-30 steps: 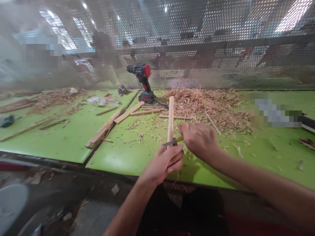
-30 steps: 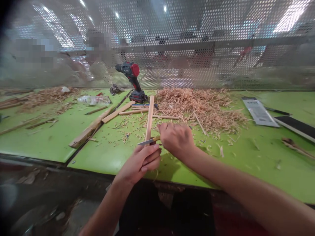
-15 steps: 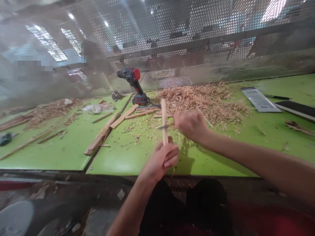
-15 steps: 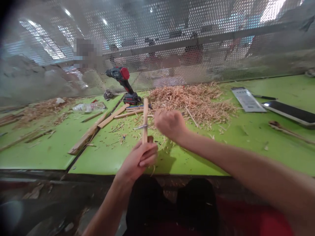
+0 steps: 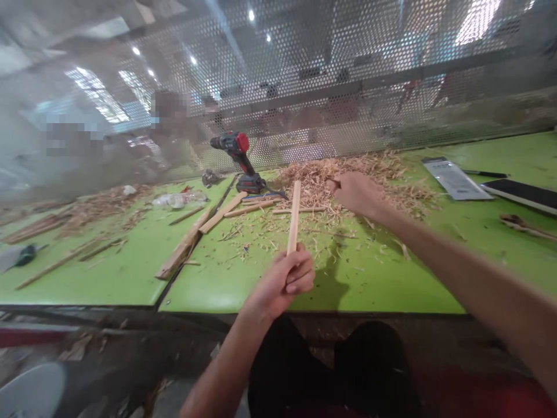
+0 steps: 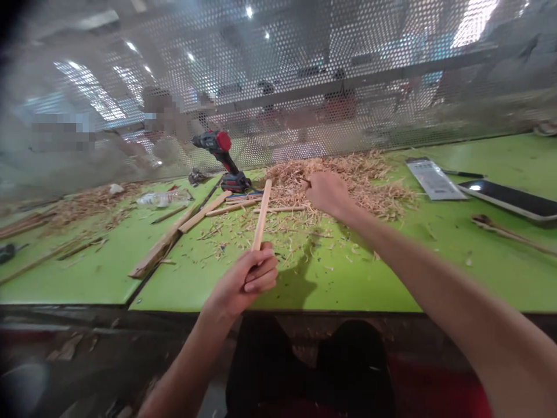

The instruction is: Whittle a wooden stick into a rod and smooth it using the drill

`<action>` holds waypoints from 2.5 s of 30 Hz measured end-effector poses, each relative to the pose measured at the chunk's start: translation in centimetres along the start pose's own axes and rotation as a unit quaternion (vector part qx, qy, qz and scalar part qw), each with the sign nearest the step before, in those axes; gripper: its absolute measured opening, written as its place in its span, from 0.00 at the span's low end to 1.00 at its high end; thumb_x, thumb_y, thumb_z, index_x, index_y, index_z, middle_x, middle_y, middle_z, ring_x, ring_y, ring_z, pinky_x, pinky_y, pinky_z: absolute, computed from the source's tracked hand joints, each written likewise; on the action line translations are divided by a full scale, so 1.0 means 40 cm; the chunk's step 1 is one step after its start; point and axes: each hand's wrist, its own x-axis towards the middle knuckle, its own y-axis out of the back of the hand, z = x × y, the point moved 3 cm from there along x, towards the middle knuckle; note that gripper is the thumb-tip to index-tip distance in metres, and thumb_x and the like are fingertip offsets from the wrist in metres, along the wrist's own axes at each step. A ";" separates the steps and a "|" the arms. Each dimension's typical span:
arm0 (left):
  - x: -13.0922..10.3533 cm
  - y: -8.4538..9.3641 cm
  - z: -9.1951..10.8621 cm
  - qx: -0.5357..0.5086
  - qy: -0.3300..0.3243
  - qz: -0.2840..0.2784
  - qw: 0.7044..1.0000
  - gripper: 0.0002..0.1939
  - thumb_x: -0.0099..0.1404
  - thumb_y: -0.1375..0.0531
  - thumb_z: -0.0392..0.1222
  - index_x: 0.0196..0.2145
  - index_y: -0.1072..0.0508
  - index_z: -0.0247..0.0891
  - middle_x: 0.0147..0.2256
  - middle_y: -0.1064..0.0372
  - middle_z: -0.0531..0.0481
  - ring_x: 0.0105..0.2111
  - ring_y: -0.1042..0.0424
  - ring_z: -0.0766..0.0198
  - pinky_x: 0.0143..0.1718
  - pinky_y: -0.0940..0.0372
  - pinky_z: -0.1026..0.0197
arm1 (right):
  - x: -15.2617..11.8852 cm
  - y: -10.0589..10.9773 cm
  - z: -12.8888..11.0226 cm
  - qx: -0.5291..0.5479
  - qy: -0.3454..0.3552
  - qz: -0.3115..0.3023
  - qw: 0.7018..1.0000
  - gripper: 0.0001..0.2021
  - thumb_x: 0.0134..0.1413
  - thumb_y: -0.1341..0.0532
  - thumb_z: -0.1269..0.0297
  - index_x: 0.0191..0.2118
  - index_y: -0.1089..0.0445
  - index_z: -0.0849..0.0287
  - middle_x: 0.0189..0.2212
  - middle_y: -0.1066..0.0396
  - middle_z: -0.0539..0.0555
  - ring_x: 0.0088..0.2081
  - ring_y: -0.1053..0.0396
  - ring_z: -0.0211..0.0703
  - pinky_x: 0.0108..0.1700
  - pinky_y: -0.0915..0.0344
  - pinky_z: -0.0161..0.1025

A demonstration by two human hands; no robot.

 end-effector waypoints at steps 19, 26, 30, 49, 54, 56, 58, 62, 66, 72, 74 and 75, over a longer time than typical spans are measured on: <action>0.231 0.073 0.145 0.194 -0.110 -0.022 0.975 0.28 0.69 0.38 0.64 0.26 0.42 0.41 0.16 0.52 0.63 0.14 0.48 0.74 0.18 0.51 0.68 | -0.017 -0.057 0.060 0.214 0.047 0.076 0.973 0.14 0.72 0.48 0.62 0.31 0.41 0.55 0.26 0.40 0.47 0.30 0.43 0.35 0.33 0.43 0.33; 0.289 0.121 0.111 0.339 -0.184 0.006 0.923 0.27 0.64 0.36 0.68 0.34 0.39 0.42 0.17 0.45 0.64 0.13 0.45 0.73 0.13 0.49 0.68 | -0.021 -0.089 0.039 0.521 0.056 -0.034 0.851 0.16 0.70 0.44 0.55 0.57 0.27 0.50 0.38 0.24 0.51 0.19 0.48 0.33 0.20 0.50 0.36; 0.283 0.136 0.117 0.349 -0.204 -0.008 0.915 0.26 0.70 0.44 0.69 0.35 0.40 0.42 0.20 0.42 0.62 0.15 0.41 0.72 0.14 0.45 0.68 | -0.040 -0.102 0.011 0.499 0.081 -0.069 0.860 0.17 0.71 0.43 0.58 0.60 0.26 0.47 0.32 0.24 0.50 0.20 0.44 0.35 0.22 0.43 0.36; 0.313 0.194 0.138 0.408 -0.421 0.047 0.809 0.15 0.68 0.32 0.51 0.39 0.30 0.38 0.34 0.30 0.51 0.29 0.31 0.70 0.24 0.37 0.70 | -0.048 -0.137 0.031 0.196 0.217 0.080 0.953 0.14 0.68 0.44 0.66 0.51 0.22 0.48 0.33 0.23 0.53 0.23 0.36 0.39 0.21 0.40 0.38; 0.277 0.177 0.129 0.426 -0.410 -0.019 0.806 0.12 0.71 0.35 0.49 0.44 0.27 0.38 0.30 0.27 0.53 0.22 0.33 0.73 0.21 0.38 0.69 | -0.049 -0.159 0.049 0.196 0.194 0.037 0.961 0.20 0.69 0.43 0.64 0.62 0.27 0.47 0.29 0.23 0.50 0.20 0.37 0.39 0.19 0.40 0.37; 0.264 0.167 0.120 0.442 -0.411 -0.021 0.797 0.12 0.71 0.34 0.48 0.45 0.25 0.37 0.32 0.25 0.52 0.24 0.30 0.72 0.23 0.36 0.68 | -0.051 -0.156 0.047 0.194 0.192 0.035 0.961 0.20 0.69 0.44 0.67 0.61 0.26 0.48 0.31 0.22 0.52 0.20 0.37 0.38 0.20 0.40 0.38; 0.257 0.158 0.112 0.437 -0.420 -0.029 0.795 0.14 0.70 0.34 0.49 0.46 0.24 0.37 0.34 0.24 0.49 0.27 0.26 0.69 0.27 0.32 0.66 | -0.053 -0.146 0.042 0.193 0.195 0.051 0.960 0.18 0.68 0.45 0.70 0.55 0.22 0.49 0.34 0.21 0.55 0.22 0.33 0.40 0.22 0.38 0.39; 0.250 0.141 0.107 0.445 -0.464 -0.037 0.765 0.13 0.69 0.33 0.47 0.46 0.23 0.37 0.39 0.23 0.47 0.31 0.25 0.67 0.31 0.29 0.63 | -0.056 -0.121 0.033 0.185 0.217 0.093 0.954 0.16 0.65 0.44 0.73 0.46 0.21 0.49 0.36 0.20 0.57 0.27 0.27 0.45 0.25 0.34 0.41; 0.248 0.137 0.114 0.504 -0.443 -0.011 0.741 0.09 0.73 0.37 0.44 0.45 0.24 0.37 0.39 0.23 0.44 0.33 0.25 0.64 0.31 0.28 0.61 | -0.059 -0.115 0.032 0.192 0.235 0.099 0.948 0.15 0.63 0.41 0.74 0.48 0.22 0.52 0.34 0.20 0.56 0.25 0.29 0.43 0.23 0.34 0.39; 0.270 0.165 0.102 0.468 -0.362 0.008 0.806 0.09 0.73 0.38 0.44 0.46 0.28 0.35 0.35 0.25 0.47 0.27 0.26 0.68 0.26 0.29 0.65 | -0.057 -0.134 0.034 0.234 0.285 0.093 0.925 0.14 0.62 0.38 0.73 0.46 0.20 0.48 0.35 0.20 0.54 0.27 0.26 0.44 0.24 0.29 0.40; 0.275 0.169 0.098 0.429 -0.353 -0.001 0.832 0.10 0.71 0.35 0.42 0.47 0.27 0.36 0.38 0.24 0.46 0.31 0.23 0.66 0.30 0.26 0.64 | -0.055 -0.134 0.039 0.224 0.281 0.126 0.925 0.13 0.63 0.38 0.72 0.46 0.20 0.47 0.36 0.19 0.54 0.30 0.24 0.47 0.29 0.26 0.44; 0.277 0.169 0.096 0.406 -0.340 -0.010 0.848 0.11 0.70 0.34 0.41 0.48 0.26 0.37 0.40 0.23 0.45 0.33 0.22 0.64 0.32 0.25 0.63 | -0.054 -0.132 0.042 0.217 0.270 0.139 0.928 0.13 0.64 0.37 0.71 0.47 0.20 0.47 0.37 0.19 0.55 0.31 0.23 0.48 0.31 0.25 0.45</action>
